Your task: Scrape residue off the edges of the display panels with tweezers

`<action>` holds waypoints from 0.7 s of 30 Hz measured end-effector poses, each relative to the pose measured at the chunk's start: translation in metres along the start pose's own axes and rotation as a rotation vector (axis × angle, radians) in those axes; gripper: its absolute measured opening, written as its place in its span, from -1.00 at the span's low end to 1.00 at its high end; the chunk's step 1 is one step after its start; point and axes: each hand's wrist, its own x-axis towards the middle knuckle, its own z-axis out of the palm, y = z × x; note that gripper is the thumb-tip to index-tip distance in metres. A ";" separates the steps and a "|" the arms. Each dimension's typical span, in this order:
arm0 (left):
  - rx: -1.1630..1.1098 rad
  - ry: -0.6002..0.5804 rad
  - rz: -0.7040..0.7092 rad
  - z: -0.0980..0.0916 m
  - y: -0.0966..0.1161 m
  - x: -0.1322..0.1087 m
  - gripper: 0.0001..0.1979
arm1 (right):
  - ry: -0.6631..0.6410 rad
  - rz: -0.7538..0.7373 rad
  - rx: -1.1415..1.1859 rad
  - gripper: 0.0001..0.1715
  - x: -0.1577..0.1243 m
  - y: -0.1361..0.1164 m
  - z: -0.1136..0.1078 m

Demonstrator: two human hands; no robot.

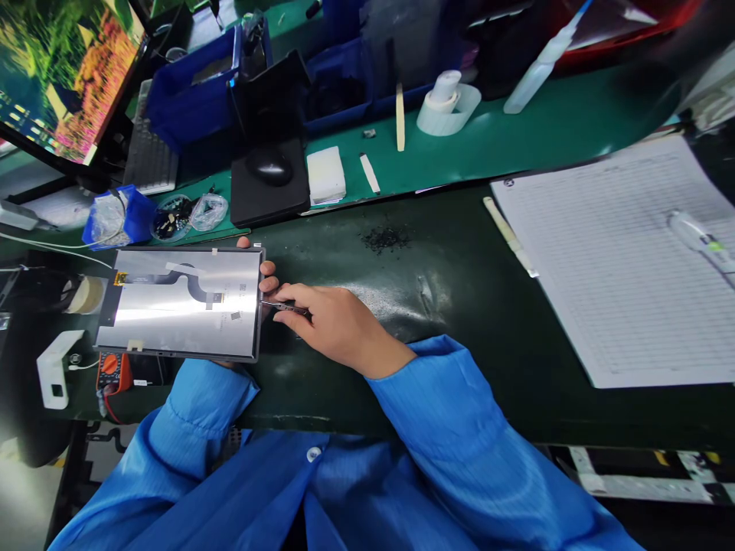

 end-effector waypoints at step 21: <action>-0.042 -0.022 -0.001 -0.008 -0.003 0.002 -0.39 | -0.015 -0.080 -0.052 -0.74 0.000 0.005 0.002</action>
